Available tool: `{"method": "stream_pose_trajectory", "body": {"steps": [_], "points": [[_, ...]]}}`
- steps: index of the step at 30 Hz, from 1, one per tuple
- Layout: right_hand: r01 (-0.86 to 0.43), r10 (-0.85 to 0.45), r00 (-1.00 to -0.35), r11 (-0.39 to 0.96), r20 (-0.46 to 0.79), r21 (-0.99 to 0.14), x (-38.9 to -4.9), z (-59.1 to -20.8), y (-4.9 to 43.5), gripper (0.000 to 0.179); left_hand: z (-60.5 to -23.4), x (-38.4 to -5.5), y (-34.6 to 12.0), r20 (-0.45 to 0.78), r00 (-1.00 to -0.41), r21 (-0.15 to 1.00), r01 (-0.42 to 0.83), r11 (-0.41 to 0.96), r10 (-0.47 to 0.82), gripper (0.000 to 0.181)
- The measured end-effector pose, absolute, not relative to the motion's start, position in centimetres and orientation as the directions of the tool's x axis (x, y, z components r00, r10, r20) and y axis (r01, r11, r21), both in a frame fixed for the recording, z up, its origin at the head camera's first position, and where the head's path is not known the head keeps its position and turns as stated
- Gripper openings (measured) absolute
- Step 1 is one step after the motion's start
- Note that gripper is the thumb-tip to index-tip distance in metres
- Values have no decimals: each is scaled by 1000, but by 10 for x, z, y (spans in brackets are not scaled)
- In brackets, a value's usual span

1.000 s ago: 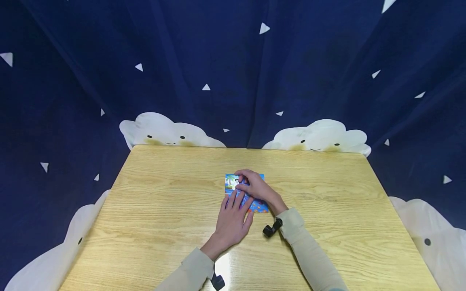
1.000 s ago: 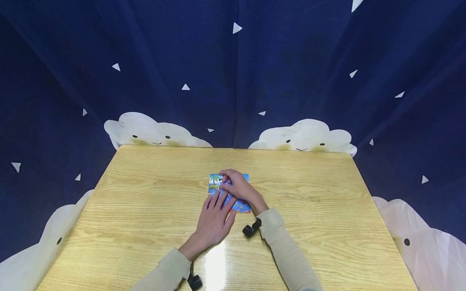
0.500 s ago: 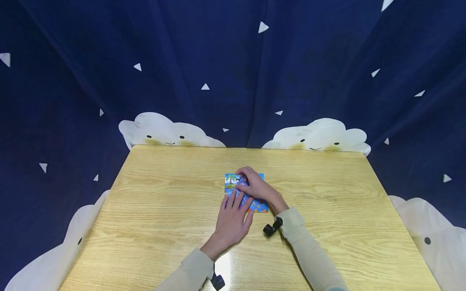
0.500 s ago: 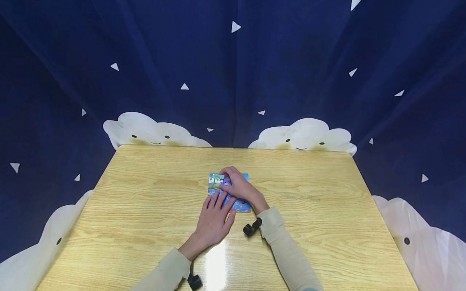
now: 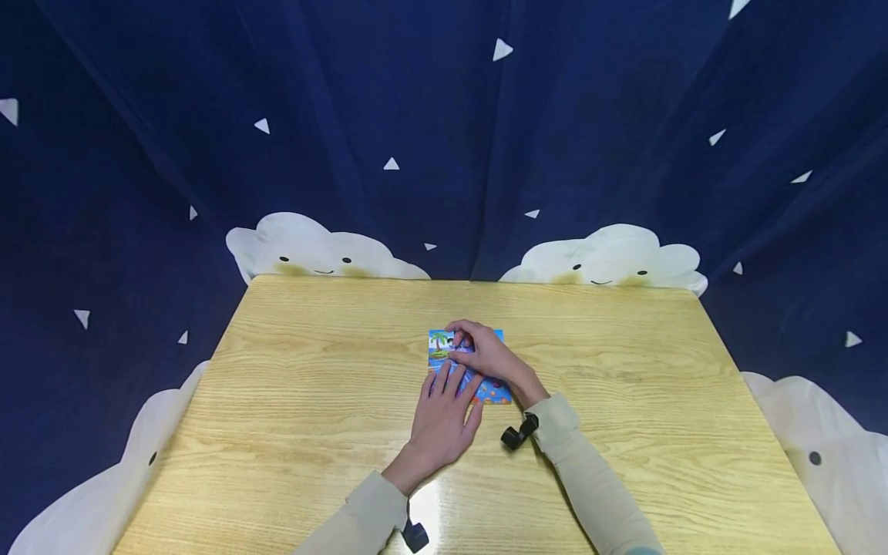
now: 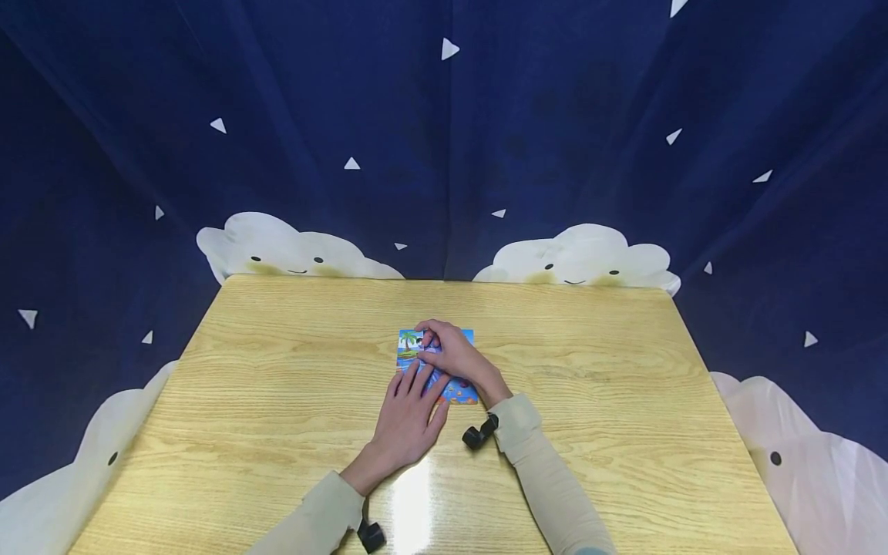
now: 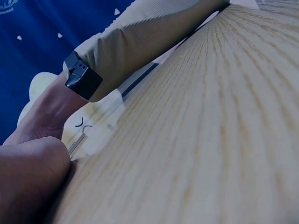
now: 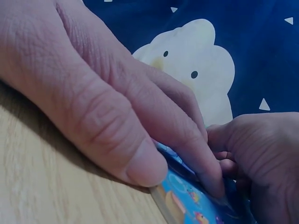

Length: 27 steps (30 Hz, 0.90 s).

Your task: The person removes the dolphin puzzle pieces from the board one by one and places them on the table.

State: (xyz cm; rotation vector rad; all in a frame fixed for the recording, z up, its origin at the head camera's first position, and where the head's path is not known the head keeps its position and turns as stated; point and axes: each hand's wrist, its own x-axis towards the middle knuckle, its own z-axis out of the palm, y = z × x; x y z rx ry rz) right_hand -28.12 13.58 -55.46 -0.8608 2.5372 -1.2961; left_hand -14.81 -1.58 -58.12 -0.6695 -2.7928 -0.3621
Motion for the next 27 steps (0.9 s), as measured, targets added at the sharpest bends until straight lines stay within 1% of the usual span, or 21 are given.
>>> {"method": "stream_pose_trajectory", "body": {"steps": [5, 11, 13, 17, 23, 27], "points": [[-451, -566, -816, 495, 119, -743, -280, -556, 134, 40, -581, -148, -16, 286, -868, 197, 468, 861, 407, 51], [-571, -600, -780, 562, 181, -599, -278, -556, 133, 38, -581, -149, -16, 240, -881, 205, 456, 866, 407, 52], [-587, -602, -775, 572, 193, -572, -278, -554, 132, 39, -580, -150, -16, 231, -884, 199, 452, 870, 406, 52], [-583, -588, -784, 584, 202, -565, -278, -552, 133, 40, -578, -151, -16, 212, -890, 198, 443, 874, 403, 53], [-522, -521, -830, 603, 197, -604, -277, -545, 146, 42, -582, -150, -14, 248, -882, 202, 451, 870, 400, 52], [-515, -496, -840, 598, 221, -615, -278, -543, 162, 42, -581, -149, -15, 251, -884, 205, 447, 871, 395, 53]]}}
